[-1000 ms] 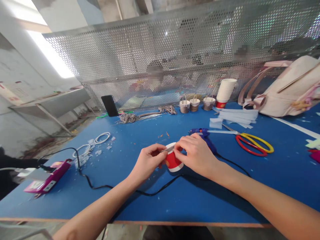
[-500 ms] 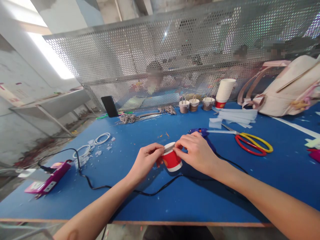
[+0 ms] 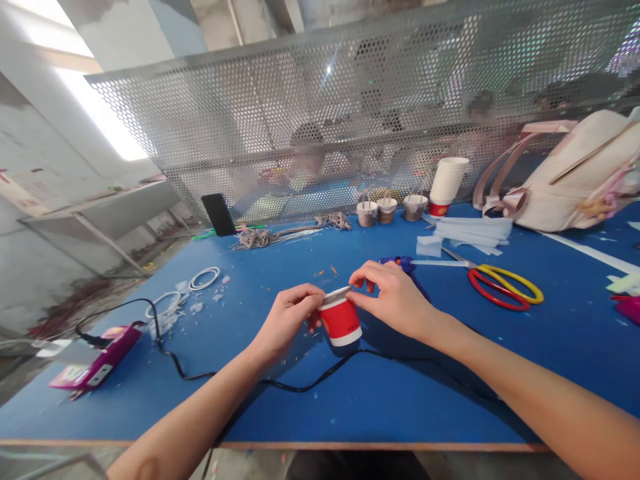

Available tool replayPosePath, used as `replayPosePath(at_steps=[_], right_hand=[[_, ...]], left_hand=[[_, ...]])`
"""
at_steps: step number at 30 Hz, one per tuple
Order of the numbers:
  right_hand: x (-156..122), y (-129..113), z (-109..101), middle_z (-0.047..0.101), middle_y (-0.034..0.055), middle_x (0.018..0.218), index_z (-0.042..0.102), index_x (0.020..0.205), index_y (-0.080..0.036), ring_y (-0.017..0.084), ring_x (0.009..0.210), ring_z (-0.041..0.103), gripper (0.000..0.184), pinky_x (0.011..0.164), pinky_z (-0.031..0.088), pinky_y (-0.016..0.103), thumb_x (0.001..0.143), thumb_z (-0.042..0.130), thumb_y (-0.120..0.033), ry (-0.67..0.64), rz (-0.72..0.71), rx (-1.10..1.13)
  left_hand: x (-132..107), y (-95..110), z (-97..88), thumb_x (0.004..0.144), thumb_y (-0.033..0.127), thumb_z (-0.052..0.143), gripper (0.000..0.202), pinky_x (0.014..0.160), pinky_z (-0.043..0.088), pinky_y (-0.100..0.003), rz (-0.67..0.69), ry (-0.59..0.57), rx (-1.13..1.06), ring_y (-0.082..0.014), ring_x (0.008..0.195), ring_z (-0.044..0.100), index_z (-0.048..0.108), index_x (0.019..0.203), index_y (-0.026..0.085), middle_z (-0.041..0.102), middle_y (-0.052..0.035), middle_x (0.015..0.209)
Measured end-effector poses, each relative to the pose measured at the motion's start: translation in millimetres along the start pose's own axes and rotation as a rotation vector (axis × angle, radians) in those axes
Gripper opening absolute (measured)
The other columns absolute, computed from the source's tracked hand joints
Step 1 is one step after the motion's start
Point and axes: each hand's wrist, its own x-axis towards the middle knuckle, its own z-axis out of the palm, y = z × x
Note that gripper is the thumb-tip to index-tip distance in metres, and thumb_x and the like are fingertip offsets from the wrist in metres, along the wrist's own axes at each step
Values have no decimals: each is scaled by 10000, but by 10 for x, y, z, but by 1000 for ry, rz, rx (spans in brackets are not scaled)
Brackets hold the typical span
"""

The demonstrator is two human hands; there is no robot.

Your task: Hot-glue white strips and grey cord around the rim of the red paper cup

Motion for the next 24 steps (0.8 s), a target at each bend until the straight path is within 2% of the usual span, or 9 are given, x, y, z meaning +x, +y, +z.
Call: replayPosePath(at_steps=[2,4,7,11,15,20,24], right_hand=[[9,36,-2,643,26,952,626,930,-202,113,650,523,144,689,406,292,787,627,-190,-69,45,153],[14,68,-4,630,38,1050,638,968,-211,109,672,534,171,688,453,280,803,595,-200,-163,81,310],[15,85,-1,654,33,974,660,879,-201,126,727,569,114,705,480,282,801,578,-191,-234,138,390],[12,49,24,672,27,871,662,837,-178,135,752,595,124,709,479,284,788,570,-111,-192,160,342],[0,-2,66,671,25,842,657,839,-169,132,756,608,118,715,480,274,793,587,-85,-138,100,302],[-37,-49,125,674,26,888,641,872,-177,151,803,613,132,772,472,312,790,610,-78,-66,6,196],[-68,-48,154,665,61,993,613,951,-174,169,912,619,195,804,468,312,793,595,-60,41,-76,186]], left_hand=[[10,-3,-14,728,230,571,123,455,395,-198,32,-22,3,-93,471,493,634,658,150,554,23,520],[18,7,-16,725,223,574,127,483,414,-208,70,-36,26,-95,503,503,631,640,148,573,10,579],[20,35,0,728,218,562,120,513,435,-219,113,-38,127,-96,527,510,639,670,147,585,-2,656],[6,66,23,740,230,532,159,451,401,-208,148,35,345,-85,488,501,665,785,155,634,-29,770],[-24,74,38,749,194,505,213,504,422,-212,296,50,503,-94,549,524,692,843,161,673,-69,913],[-61,63,71,773,195,527,187,545,391,-212,370,45,642,-104,580,510,700,837,165,654,-38,764],[-67,56,78,781,231,532,170,554,386,-217,331,116,581,-112,582,505,688,764,165,627,-19,684]])
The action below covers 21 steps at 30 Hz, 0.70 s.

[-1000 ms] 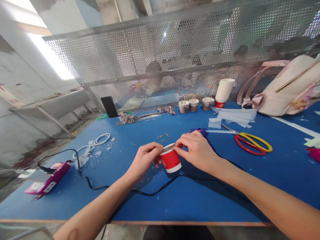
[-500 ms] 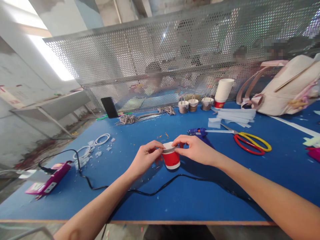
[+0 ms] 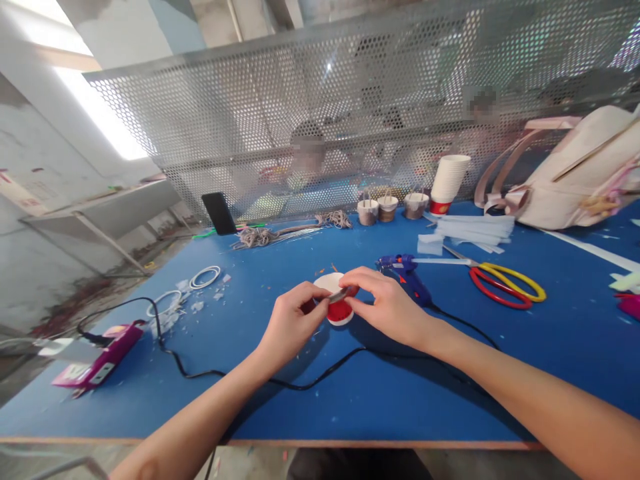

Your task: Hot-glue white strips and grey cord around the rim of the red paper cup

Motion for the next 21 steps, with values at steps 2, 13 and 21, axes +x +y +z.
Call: replayPosePath(at_steps=[2,13,21], right_hand=[[-11,6,0,659,78,1008,605,960,-172,179,928,615,171,790,458,315,814,583,-84,60,-59,-47],[-41,-3,20,655,50,800,647,817,-167,166,738,566,154,703,334,322,899,519,-193,83,-210,-446],[-42,-22,17,627,32,746,579,731,-170,157,720,536,173,701,307,312,877,486,-156,65,-185,-479]], left_hand=[[1,-2,-1,767,242,546,153,528,378,-212,-51,29,-44,-102,543,485,677,756,162,608,-4,653],[-27,37,17,745,244,577,121,480,367,-197,-112,33,-113,-89,494,466,663,719,163,585,18,588],[-19,18,35,744,235,573,127,511,399,-203,-93,9,-124,-100,532,501,671,716,161,614,-2,632]])
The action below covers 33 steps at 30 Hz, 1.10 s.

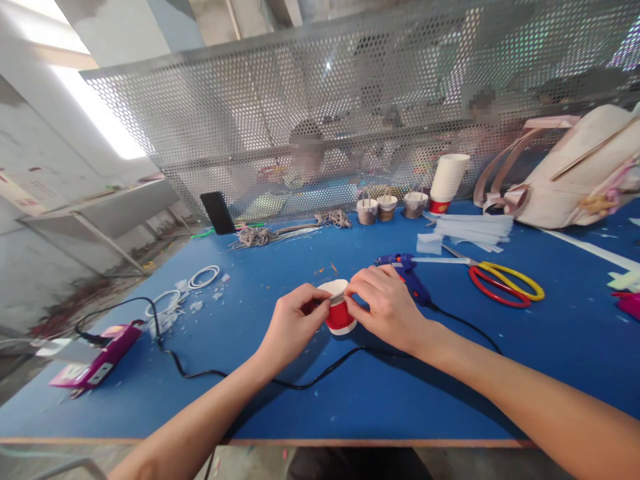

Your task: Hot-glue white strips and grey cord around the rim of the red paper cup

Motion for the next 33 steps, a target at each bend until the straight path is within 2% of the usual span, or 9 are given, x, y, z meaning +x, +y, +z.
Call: replayPosePath(at_steps=[10,18,33], right_hand=[[-3,-14,0,612,18,705,542,691,-175,149,683,525,175,696,298,317,845,472,-129,34,20,-47],[11,-45,-13,601,17,668,531,658,-169,148,652,524,173,677,294,312,815,482,-116,53,10,-39],[16,-47,-1,607,9,648,526,640,-178,143,630,522,167,667,301,304,791,494,-113,51,31,-7]], left_hand=[[-19,0,5,713,179,559,137,561,420,-214,62,-3,27,-110,590,519,687,758,161,611,-3,662],[-22,8,14,712,194,571,83,555,404,-216,5,17,12,-106,578,499,643,714,153,602,3,638],[-39,13,25,700,176,547,51,515,352,-198,19,46,15,-85,535,438,593,685,159,541,36,590]])
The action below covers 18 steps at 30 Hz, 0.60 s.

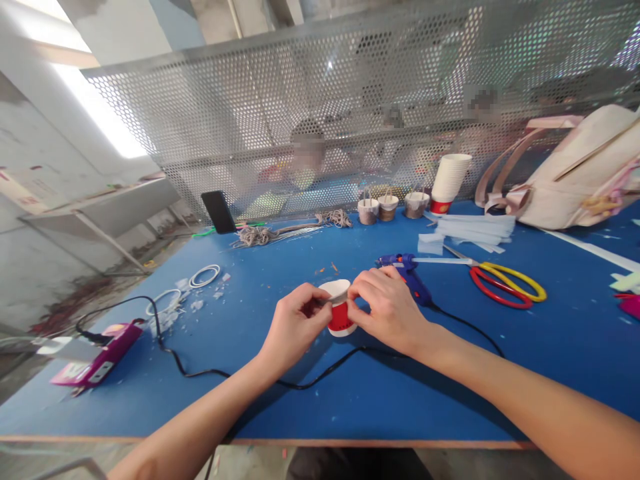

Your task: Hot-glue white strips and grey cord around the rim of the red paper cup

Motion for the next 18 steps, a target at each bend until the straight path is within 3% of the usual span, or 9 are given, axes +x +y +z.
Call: replayPosePath(at_steps=[6,18], right_hand=[[-7,11,33,595,2,624,524,626,-176,138,613,518,161,671,308,297,772,507,-111,36,-12,-12],[-16,19,39,597,-1,635,536,632,-176,133,630,534,150,677,309,294,767,523,-111,-21,71,84]], left_hand=[[0,-21,3,691,166,541,55,507,352,-192,18,13,9,-83,527,437,595,684,160,530,40,576],[3,-15,19,694,207,577,61,481,327,-185,23,-10,32,-69,509,391,559,661,158,490,47,581]])
